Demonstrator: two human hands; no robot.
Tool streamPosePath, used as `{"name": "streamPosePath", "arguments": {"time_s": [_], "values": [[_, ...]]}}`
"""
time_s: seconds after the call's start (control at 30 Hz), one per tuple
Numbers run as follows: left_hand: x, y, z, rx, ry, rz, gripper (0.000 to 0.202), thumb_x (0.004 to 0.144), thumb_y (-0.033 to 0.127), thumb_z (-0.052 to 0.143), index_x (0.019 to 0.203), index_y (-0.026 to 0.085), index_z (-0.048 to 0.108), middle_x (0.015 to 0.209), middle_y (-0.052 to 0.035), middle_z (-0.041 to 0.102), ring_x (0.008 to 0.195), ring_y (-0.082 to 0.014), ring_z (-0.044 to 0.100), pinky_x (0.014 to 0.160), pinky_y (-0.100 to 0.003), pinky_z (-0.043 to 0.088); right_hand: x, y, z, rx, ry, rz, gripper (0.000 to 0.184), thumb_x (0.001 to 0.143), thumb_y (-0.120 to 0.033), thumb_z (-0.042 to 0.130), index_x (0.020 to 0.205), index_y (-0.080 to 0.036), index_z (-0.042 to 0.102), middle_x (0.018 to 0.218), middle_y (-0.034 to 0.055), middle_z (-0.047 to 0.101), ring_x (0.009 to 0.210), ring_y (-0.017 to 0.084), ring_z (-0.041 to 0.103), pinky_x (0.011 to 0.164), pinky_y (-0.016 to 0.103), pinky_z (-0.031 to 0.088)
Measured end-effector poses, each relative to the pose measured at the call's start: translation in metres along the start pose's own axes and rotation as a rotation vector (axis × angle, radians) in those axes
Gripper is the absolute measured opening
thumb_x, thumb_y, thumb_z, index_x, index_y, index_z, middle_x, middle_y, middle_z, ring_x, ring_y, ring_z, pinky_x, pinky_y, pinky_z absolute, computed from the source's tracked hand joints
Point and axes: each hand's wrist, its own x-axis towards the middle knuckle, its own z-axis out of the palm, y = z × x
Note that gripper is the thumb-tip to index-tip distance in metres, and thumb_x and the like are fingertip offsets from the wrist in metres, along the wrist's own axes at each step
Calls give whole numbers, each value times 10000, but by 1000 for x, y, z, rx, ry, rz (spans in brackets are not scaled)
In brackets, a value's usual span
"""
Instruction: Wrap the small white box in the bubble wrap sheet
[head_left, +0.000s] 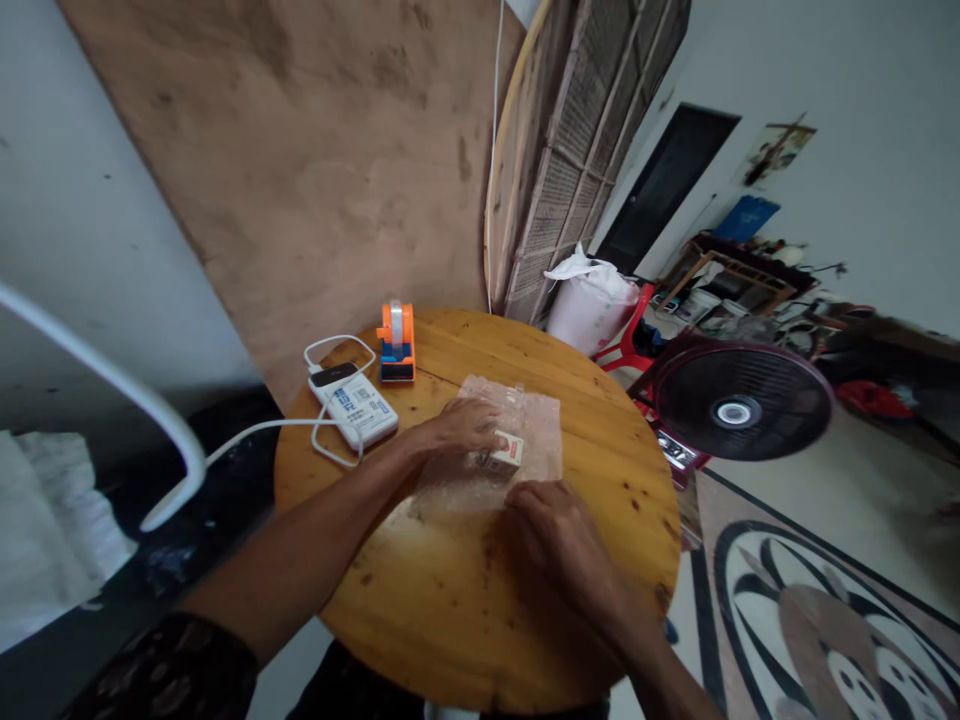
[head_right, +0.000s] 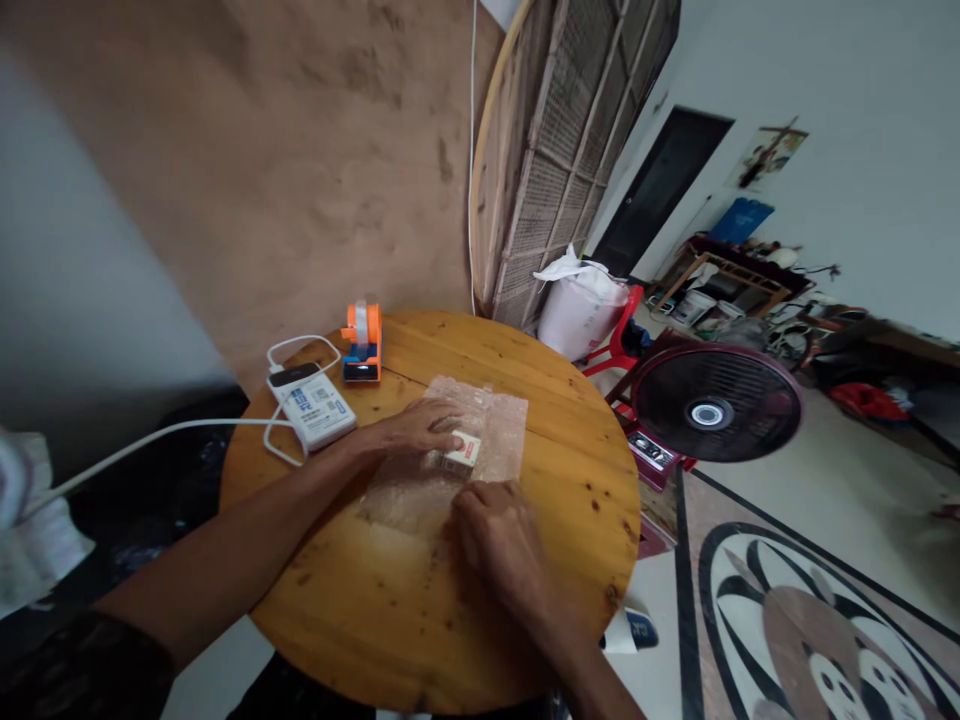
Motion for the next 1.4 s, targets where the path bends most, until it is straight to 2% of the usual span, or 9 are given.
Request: {"name": "streamPosePath", "arguments": {"time_s": [0.1,0.2,0.3,0.43,0.6,0.73,0.9,1.0,1.4], "values": [[-1,0,-1,-10,34,19,593,801,476,606,1303,175,514,1386,-104,503,1309,-281,396,1101,-408,271,7,12,-9,164,76,79,167,900,-136,471,829,-182,615,811,42,652,746,163,595,692,274,427],[-3,3,-4,-66,123,88,607,741,476,674,1260,184,557,1422,-99,463,1373,-286,294,1148,-424,174,19,27,-14,292,138,112,178,909,-184,470,806,-190,615,878,50,656,764,156,607,693,270,438],[-6,8,-9,-265,141,88,482,755,402,650,1179,177,612,1340,-88,547,1283,-255,428,1104,-388,270,33,43,-14,400,159,104,176,891,-235,505,754,-196,609,958,60,658,814,167,617,716,287,453],[-11,12,-21,-545,92,-43,403,837,442,503,1068,150,659,1105,-71,671,1032,-225,592,892,-326,439,49,63,-7,509,139,142,175,839,-300,566,705,-194,604,968,66,666,835,187,619,703,306,468],[-18,14,-33,-470,-11,-44,466,787,563,521,946,158,687,893,-33,672,857,-205,586,746,-283,421,56,76,13,699,112,221,228,810,-362,561,678,-179,595,800,43,644,706,156,578,636,274,444],[-15,13,-26,-352,-19,-77,421,707,527,631,929,172,675,869,-19,657,828,-194,580,691,-256,407,56,79,26,817,111,344,226,764,-386,586,698,-170,581,621,-12,548,551,114,474,531,236,370],[-9,9,-6,-344,19,-185,275,731,415,587,785,149,631,661,18,565,609,-130,517,528,-214,338,58,80,29,858,164,357,192,722,-355,607,676,-174,564,617,-19,539,568,112,478,543,228,378],[-7,9,1,-361,56,-200,207,724,354,558,707,151,593,608,33,517,562,-112,474,497,-204,311,58,80,30,879,170,357,189,721,-348,614,674,-175,554,610,-24,532,566,105,465,530,218,372],[-10,18,-7,-393,-24,-242,159,684,314,544,688,156,565,590,46,498,524,-95,435,466,-198,282,56,77,34,919,170,322,169,753,-333,596,700,-189,526,606,-36,504,548,99,448,502,207,360]]}}
